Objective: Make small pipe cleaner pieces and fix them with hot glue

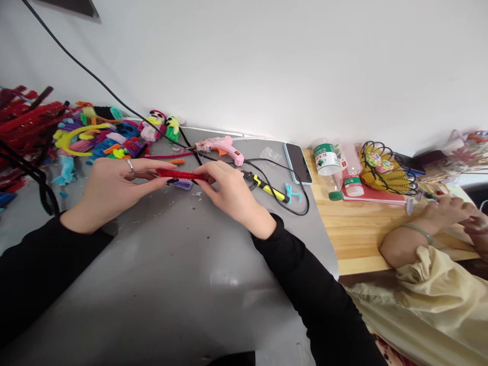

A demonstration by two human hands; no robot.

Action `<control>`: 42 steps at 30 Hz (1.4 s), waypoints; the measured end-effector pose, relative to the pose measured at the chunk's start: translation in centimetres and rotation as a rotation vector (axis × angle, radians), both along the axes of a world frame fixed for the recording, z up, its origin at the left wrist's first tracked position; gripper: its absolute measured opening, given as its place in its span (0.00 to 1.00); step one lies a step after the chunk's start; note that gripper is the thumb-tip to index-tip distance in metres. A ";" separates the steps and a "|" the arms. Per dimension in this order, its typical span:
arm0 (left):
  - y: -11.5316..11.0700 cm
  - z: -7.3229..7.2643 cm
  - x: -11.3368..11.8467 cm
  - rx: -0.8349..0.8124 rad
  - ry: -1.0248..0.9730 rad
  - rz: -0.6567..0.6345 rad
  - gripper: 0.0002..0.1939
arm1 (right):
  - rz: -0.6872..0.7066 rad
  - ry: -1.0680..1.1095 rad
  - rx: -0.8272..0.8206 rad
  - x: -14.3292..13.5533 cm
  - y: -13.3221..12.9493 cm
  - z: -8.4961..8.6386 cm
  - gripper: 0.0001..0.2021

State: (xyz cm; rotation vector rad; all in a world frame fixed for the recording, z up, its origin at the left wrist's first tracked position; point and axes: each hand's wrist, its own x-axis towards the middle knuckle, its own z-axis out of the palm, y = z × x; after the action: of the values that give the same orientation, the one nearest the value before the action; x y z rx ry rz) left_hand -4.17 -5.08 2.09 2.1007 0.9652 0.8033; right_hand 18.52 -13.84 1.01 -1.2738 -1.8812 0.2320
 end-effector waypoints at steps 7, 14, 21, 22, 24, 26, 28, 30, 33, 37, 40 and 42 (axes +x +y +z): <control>0.4 -0.6 -0.3 0.137 0.046 0.031 0.13 | -0.021 -0.014 -0.008 0.0 0.1 -0.3 0.06; 0.5 -0.8 -0.3 0.213 0.052 0.047 0.14 | -0.006 0.006 -0.032 -0.1 -0.1 -0.1 0.06; 0.8 -1.3 -0.4 0.295 0.004 0.037 0.12 | -0.010 0.009 -0.060 -0.2 0.0 0.0 0.06; 0.8 -1.3 -0.4 0.304 -0.001 0.032 0.11 | -0.011 0.013 -0.062 -0.2 -0.1 0.0 0.06; 0.8 -1.3 -0.3 0.322 -0.008 0.016 0.11 | -0.015 0.016 -0.067 -0.2 -0.1 0.0 0.06; 0.8 -1.2 -0.3 0.353 -0.025 0.007 0.10 | -0.019 0.011 -0.069 -0.2 -0.1 0.0 0.06; 0.7 -1.2 -0.2 0.376 -0.045 0.007 0.10 | -0.021 0.004 -0.073 -0.2 -0.1 0.1 0.06; 0.6 -1.1 -0.3 0.374 -0.052 0.014 0.11 | -0.019 0.006 -0.073 -0.2 -0.1 0.1 0.07; 0.5 -1.1 -0.3 0.345 -0.044 0.027 0.11 | -0.014 0.014 -0.072 -0.2 -0.1 0.1 0.06; 0.6 -1.2 -0.2 0.317 -0.031 0.042 0.11 | -0.005 0.023 -0.054 -0.2 -0.1 -0.1 0.06; 0.8 -1.2 -0.2 0.328 -0.020 0.049 0.12 | -0.013 0.019 -0.066 -0.2 -0.1 -0.1 0.06; 0.8 -1.2 -0.3 0.349 -0.013 0.048 0.13 | -0.023 0.013 -0.082 -0.2 -0.2 -0.1 0.06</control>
State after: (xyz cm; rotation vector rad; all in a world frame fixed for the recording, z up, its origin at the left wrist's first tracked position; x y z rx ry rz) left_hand -4.43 -4.28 0.87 2.3692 0.9238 1.0731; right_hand 18.36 -13.99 0.90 -1.3449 -1.8619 0.3073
